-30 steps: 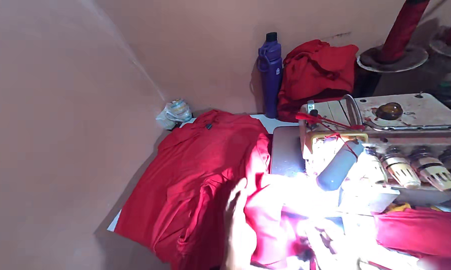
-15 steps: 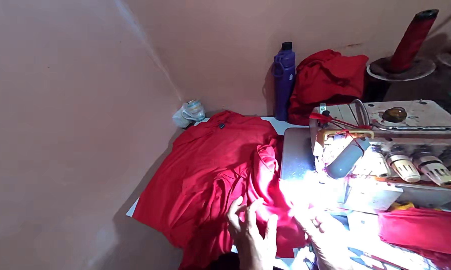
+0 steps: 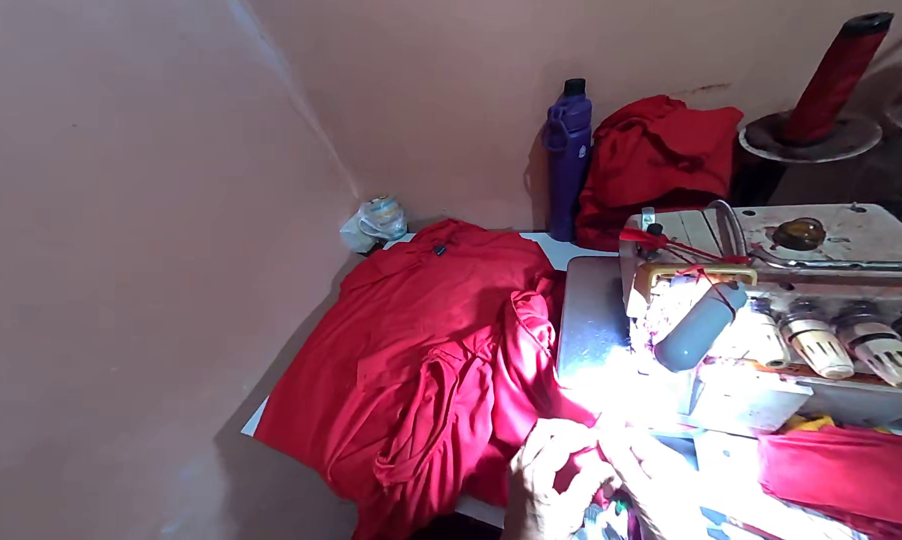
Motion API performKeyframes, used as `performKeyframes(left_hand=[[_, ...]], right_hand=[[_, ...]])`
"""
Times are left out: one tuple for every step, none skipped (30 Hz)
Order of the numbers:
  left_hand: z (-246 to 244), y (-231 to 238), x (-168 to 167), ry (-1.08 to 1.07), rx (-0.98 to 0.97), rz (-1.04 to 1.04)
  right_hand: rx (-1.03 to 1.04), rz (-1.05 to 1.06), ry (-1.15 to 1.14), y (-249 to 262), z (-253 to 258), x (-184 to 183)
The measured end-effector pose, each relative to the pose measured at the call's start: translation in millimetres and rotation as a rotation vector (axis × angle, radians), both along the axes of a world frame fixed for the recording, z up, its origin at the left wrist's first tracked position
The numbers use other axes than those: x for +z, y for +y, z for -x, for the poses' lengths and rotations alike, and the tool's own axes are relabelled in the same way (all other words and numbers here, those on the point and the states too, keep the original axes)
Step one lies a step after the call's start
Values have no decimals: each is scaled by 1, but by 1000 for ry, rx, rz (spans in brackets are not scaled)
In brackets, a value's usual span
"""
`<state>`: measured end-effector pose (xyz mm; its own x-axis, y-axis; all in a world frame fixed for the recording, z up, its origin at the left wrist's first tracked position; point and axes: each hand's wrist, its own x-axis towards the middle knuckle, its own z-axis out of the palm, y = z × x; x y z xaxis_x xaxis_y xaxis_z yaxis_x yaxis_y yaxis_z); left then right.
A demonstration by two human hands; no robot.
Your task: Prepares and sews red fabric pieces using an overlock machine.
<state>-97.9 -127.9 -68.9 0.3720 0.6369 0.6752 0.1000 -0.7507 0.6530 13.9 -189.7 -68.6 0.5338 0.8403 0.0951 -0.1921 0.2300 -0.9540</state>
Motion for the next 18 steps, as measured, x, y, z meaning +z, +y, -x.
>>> performKeyframes(left_hand=[[-1, -1, -2, -5, 8, 12], [-1, -2, -3, -10, 14, 23], [-2, -3, -4, -14, 20, 30], [-3, -4, -5, -16, 27, 31], [-3, -5, -5, -15, 33, 30], [-3, -5, -5, -13, 42, 24], [-3, -5, -5, -7, 49, 15], [-3, -5, -5, -5, 57, 7], [-3, -5, -5, -6, 64, 4], [-3, -5, -4, -8, 69, 6], [-3, -6, -4, -10, 75, 10], [-3, -6, -3, -7, 81, 11], [-3, -6, -3, -3, 89, 3], [-4, -6, -3, 0, 94, -7], [-4, -6, -3, -4, 90, -15], [-3, -5, -3, -15, 79, -17], [-3, -4, -3, -27, 76, -18], [-3, -3, -2, -34, 87, -20]], right_hand=[[12, 28, 22, -2, 0, 2], [16, 42, 39, -2, 0, 3], [17, 49, 51, -2, 0, 2], [19, 50, 56, -2, 0, 2], [20, 51, 52, -2, 0, 2], [24, 46, 47, -2, 0, 1], [24, 37, 42, -2, 0, 1], [24, 29, 31, -2, 0, 1], [25, 22, 23, -2, 0, 1], [28, 17, 19, -1, 0, 1], [31, 12, 24, -1, 0, 1], [32, 4, 42, -1, 1, 1], [31, -6, 59, -2, 1, 1], [27, -14, 65, -2, 1, 0], [22, -18, 65, -2, 1, -1], [17, -14, 59, -3, 0, -1], [3, -3, 41, -4, 0, -1], [-18, 18, -1, -5, -1, -1]])
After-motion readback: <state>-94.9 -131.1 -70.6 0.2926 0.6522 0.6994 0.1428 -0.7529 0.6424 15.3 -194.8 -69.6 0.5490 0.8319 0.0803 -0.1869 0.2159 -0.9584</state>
